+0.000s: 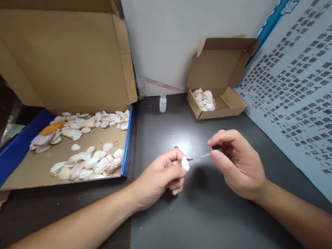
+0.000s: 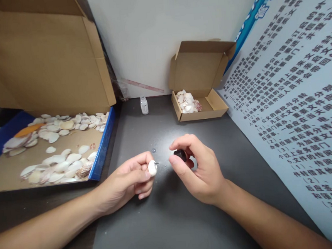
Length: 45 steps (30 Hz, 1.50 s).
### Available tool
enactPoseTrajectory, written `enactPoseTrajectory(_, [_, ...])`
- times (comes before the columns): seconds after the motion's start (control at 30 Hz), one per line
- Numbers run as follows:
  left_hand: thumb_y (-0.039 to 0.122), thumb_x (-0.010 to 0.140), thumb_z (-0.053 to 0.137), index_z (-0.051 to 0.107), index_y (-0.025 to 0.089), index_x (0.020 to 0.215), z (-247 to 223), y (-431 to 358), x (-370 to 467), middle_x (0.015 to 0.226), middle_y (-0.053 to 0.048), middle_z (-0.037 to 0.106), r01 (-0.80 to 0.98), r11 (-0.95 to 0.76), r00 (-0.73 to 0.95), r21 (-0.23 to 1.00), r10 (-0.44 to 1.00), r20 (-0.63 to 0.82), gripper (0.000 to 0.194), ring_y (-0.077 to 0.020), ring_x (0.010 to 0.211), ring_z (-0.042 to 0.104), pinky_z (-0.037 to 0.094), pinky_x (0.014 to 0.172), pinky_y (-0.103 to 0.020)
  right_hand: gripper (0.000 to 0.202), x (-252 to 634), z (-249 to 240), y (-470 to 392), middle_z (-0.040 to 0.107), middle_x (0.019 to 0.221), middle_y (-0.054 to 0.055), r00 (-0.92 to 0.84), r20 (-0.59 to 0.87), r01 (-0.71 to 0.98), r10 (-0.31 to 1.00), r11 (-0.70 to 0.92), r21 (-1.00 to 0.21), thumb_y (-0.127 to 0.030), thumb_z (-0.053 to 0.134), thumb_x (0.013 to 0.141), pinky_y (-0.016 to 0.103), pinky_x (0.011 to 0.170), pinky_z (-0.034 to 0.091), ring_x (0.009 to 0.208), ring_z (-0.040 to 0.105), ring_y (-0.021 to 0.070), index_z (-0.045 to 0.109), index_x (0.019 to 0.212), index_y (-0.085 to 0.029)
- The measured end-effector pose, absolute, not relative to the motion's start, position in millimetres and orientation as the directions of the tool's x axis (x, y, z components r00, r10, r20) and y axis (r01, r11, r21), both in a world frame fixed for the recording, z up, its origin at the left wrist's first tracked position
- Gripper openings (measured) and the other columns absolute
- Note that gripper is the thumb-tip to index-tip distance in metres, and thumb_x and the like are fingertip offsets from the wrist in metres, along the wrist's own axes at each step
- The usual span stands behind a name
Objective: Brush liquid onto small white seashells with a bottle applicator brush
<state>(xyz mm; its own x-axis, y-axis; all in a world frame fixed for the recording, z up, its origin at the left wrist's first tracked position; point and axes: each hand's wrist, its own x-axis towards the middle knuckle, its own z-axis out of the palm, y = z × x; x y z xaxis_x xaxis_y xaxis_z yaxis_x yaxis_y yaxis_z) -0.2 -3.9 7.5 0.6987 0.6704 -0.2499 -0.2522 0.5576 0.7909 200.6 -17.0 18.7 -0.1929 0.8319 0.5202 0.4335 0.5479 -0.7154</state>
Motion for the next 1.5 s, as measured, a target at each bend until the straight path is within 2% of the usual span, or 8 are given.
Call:
enactPoseTrajectory(0.1, [0.019,0.084,0.059,0.041,0.02,0.08,6.7,-3.1,0.1,0.057,0.009,0.034,-0.263,0.562,0.703,0.784,0.668,-0.243,0.018,-0.0055,0.048,0.032,0.032,0.048,-0.019,0.017,200.6,18.6,-17.3,0.054,0.081,-0.001,-0.248,0.518,0.413,0.819,0.573,-0.708,-0.014,0.056,0.09,0.028,0.054,0.042,0.061,0.048,0.0126,0.055,0.103,-0.025])
enactPoseTrajectory(0.23, [0.02,0.085,0.059,0.043,0.02,0.08,6.3,-2.7,0.0,0.058,0.009,0.034,-0.254,0.558,0.708,0.79,0.664,-0.241,0.017,-0.0052,0.048,0.032,0.033,0.049,-0.019,0.017,201.1,19.0,-16.4,0.05,0.078,-0.003,-0.19,0.523,0.472,0.831,0.545,-0.693,-0.015,0.061,0.088,0.028,0.055,0.04,0.061,0.047,0.0122,0.056,0.1,-0.025])
enactPoseTrajectory(0.4, [0.023,0.084,0.061,0.044,0.019,0.081,5.4,-2.9,-0.8,0.058,0.009,0.035,-0.241,0.551,0.711,0.799,0.661,-0.241,0.017,-0.0051,0.048,0.031,0.032,0.049,-0.019,0.016,202.5,19.8,-17.8,0.054,0.083,-0.002,-0.219,0.516,0.419,0.828,0.557,-0.717,-0.014,0.052,0.093,0.027,0.055,0.042,0.062,0.047,0.0118,0.056,0.103,-0.025])
enactPoseTrajectory(0.57, [0.027,0.085,0.062,0.043,0.02,0.08,5.8,-4.1,-0.3,0.056,0.01,0.034,-0.243,0.544,0.711,0.803,0.663,-0.234,0.021,-0.0051,0.048,0.03,0.032,0.049,-0.019,0.018,201.7,19.4,-17.5,0.053,0.08,-0.003,-0.188,0.509,0.471,0.84,0.532,-0.704,-0.013,0.059,0.089,0.026,0.055,0.042,0.06,0.047,0.0109,0.055,0.102,-0.026])
enactPoseTrajectory(0.67, [0.029,0.085,0.063,0.044,0.02,0.079,5.7,-4.3,-0.4,0.055,0.01,0.034,-0.238,0.537,0.716,0.809,0.66,-0.228,0.022,-0.005,0.047,0.029,0.032,0.048,-0.019,0.016,202.2,19.7,-17.4,0.053,0.082,-0.003,-0.167,0.515,0.455,0.841,0.529,-0.717,-0.013,0.055,0.091,0.026,0.055,0.042,0.061,0.046,0.0107,0.055,0.102,-0.025])
enactPoseTrajectory(0.87, [0.033,0.082,0.066,0.045,0.019,0.079,6.8,-3.7,-0.1,0.057,0.009,0.034,-0.235,0.538,0.711,0.809,0.663,-0.235,0.025,-0.0054,0.048,0.029,0.03,0.048,-0.02,0.019,202.5,17.9,-17.1,0.053,0.08,-0.003,-0.232,0.498,0.423,0.835,0.548,-0.722,-0.013,0.056,0.091,0.024,0.053,0.043,0.061,0.048,0.0107,0.054,0.105,-0.026])
enactPoseTrajectory(1.27, [0.031,0.084,0.063,0.046,0.019,0.08,6.5,-4.2,-1.9,0.058,0.008,0.034,-0.224,0.55,0.722,0.804,0.648,-0.242,0.021,-0.0059,0.049,0.03,0.031,0.05,-0.021,0.02,202.5,17.3,-18.0,0.052,0.078,-0.004,-0.215,0.489,0.439,0.845,0.531,-0.725,-0.013,0.056,0.089,0.024,0.051,0.042,0.06,0.048,0.0108,0.054,0.104,-0.027])
enactPoseTrajectory(1.5, [0.03,0.085,0.062,0.046,0.019,0.079,4.5,-2.7,-1.1,0.057,0.009,0.033,-0.22,0.54,0.721,0.813,0.651,-0.237,0.02,-0.0059,0.049,0.029,0.031,0.049,-0.02,0.017,203.4,19.5,-18.2,0.052,0.078,-0.003,-0.142,0.516,0.441,0.845,0.52,-0.731,-0.012,0.053,0.09,0.026,0.051,0.042,0.059,0.047,0.0115,0.054,0.101,-0.026])
